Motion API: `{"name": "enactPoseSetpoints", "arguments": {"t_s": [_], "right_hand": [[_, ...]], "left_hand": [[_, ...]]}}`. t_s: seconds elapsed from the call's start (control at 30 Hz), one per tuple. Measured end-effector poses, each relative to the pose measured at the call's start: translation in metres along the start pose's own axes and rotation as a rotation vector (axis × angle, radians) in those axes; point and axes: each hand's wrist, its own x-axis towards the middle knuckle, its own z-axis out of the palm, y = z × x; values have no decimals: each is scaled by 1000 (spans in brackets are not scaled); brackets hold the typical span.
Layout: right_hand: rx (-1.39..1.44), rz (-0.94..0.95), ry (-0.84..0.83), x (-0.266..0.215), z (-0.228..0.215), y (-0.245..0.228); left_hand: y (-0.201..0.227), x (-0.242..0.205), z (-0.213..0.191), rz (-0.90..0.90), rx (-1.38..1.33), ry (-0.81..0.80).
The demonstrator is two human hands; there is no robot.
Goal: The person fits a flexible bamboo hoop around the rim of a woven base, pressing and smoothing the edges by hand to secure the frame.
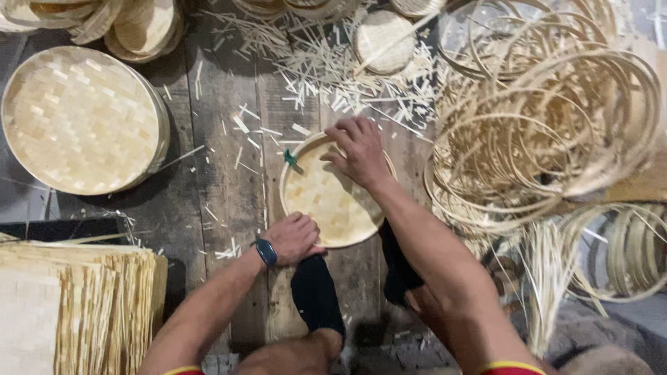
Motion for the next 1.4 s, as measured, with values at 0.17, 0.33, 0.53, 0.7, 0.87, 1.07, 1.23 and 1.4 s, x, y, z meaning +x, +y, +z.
{"name": "enactPoseSetpoints", "arguments": {"t_s": [0.17,0.33,0.53,0.7,0.87,1.07,1.23,1.4], "right_hand": [[114,144,-69,34,32,9],[171,192,-72,35,31,9],[-60,440,166,-11,1,11],[-73,554,208,-21,16,25],[-71,581,223,-39,5,22],[-319,796,238,-77,21,26],[-161,805,256,-68,2,19],[372,527,10,-39,-12,-14]], "left_hand": [[-14,8,-1,29,-28,-24],[-13,9,-11,64,-32,17],[-10,13,-16,18,-79,43],[-14,16,-22,23,-82,18],[-5,19,-23,-11,-94,37],[5,24,1,-35,-60,122],[6,26,-2,-30,-100,93],[12,18,1,-41,-109,119]]}}
